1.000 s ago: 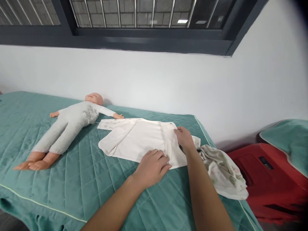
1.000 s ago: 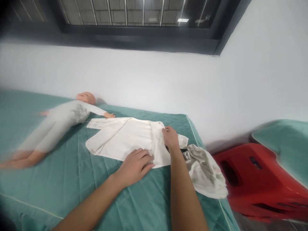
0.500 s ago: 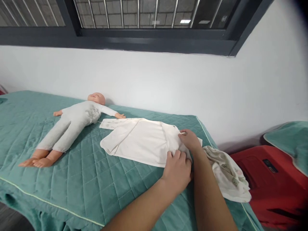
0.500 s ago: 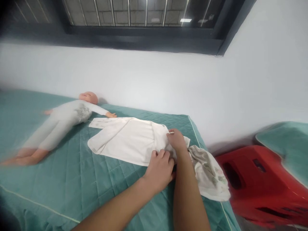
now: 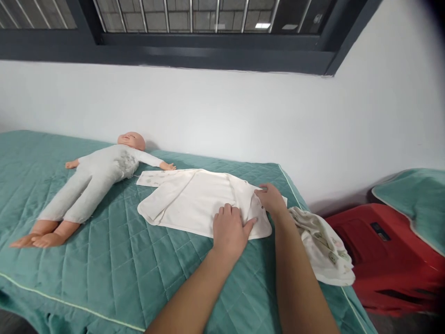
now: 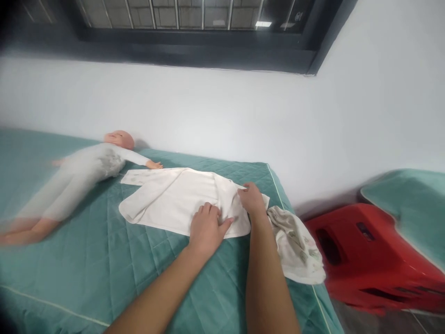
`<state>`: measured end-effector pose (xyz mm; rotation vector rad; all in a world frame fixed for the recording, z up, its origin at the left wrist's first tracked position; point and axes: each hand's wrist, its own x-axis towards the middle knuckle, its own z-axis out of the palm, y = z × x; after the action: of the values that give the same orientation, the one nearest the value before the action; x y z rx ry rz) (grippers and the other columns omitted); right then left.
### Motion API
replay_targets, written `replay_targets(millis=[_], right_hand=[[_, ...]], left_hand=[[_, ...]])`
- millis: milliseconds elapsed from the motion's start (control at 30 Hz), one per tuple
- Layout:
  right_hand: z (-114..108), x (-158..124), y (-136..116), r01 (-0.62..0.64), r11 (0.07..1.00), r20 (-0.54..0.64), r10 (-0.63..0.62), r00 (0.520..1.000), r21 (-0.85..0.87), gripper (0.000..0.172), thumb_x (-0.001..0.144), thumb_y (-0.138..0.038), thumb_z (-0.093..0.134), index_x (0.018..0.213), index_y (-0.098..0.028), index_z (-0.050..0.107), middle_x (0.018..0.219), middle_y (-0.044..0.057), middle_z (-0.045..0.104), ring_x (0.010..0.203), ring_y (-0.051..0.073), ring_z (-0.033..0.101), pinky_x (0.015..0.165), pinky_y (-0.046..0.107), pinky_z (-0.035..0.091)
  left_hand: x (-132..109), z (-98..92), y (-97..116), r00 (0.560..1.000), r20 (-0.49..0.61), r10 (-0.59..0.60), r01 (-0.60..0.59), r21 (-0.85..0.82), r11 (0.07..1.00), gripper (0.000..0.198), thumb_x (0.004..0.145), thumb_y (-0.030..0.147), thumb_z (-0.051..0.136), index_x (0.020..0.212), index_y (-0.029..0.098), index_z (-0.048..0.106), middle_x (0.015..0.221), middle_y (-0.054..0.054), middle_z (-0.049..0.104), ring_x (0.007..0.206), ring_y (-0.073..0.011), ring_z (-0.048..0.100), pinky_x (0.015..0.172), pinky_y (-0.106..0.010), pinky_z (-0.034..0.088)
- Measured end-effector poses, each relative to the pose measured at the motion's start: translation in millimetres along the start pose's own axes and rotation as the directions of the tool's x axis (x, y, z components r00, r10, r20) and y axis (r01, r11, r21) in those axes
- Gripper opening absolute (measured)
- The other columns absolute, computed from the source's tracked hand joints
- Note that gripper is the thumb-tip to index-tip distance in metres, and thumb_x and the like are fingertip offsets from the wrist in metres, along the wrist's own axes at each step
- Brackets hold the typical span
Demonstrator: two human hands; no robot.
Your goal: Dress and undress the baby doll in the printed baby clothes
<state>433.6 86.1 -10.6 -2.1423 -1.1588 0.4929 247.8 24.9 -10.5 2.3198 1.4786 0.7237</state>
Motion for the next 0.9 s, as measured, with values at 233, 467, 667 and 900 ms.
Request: replay_targets(millis=[233, 467, 667, 900], right_hand=[[2, -7, -8, 0.090, 0.986, 0.040, -0.085, 0.996, -0.142, 0.040, 0.088, -0.027, 0.052, 0.125, -0.013, 0.056, 0.104, 0.012, 0.071, 0.094, 0.022, 0.066, 0.082, 0.029, 0.046], [-1, -16, -14, 0.105, 0.956, 0.017, -0.104, 0.994, -0.273, 0.040, 0.086, -0.026, 0.052, 0.124, -0.015, 0.057, 0.110, 0.014, 0.068, 0.106, 0.029, 0.063, 0.089, 0.037, 0.045], [-6, -29, -36, 0.202, 0.962, -0.103, -0.223, 0.969, -0.185, 0.036, 0.086, -0.032, 0.048, 0.115, -0.017, 0.061, 0.108, 0.011, 0.067, 0.095, 0.025, 0.064, 0.089, 0.037, 0.047], [80, -59, -171, 0.527, 0.847, 0.215, -0.528, 0.821, 0.070, 0.037, 0.090, -0.044, 0.051, 0.121, -0.025, 0.057, 0.123, 0.007, 0.064, 0.101, 0.021, 0.064, 0.089, 0.034, 0.050]], left_hand=[[5, -1.9, -4, 0.998, -0.014, -0.061, 0.058, -0.128, 0.990, 0.020, 0.096, 0.033, 0.047, 0.083, 0.022, 0.056, 0.091, -0.003, 0.063, 0.087, -0.0205, 0.059, 0.073, -0.034, 0.041], [2, -0.9, -5, 0.990, 0.027, -0.141, 0.142, -0.316, 0.938, 0.012, 0.091, 0.023, 0.050, 0.103, 0.024, 0.052, 0.091, -0.001, 0.067, 0.082, -0.0198, 0.062, 0.074, -0.033, 0.043], [-5, -47.0, -42, 0.992, -0.118, 0.046, -0.077, -0.275, 0.958, 0.015, 0.093, 0.025, 0.049, 0.106, 0.023, 0.056, 0.102, -0.005, 0.065, 0.099, -0.0225, 0.058, 0.086, -0.036, 0.046], [12, -211.9, -237, 0.878, -0.477, -0.031, 0.069, 0.063, 0.996, 0.026, 0.092, 0.032, 0.049, 0.111, 0.018, 0.059, 0.111, -0.010, 0.065, 0.109, -0.0268, 0.057, 0.098, -0.041, 0.044]])
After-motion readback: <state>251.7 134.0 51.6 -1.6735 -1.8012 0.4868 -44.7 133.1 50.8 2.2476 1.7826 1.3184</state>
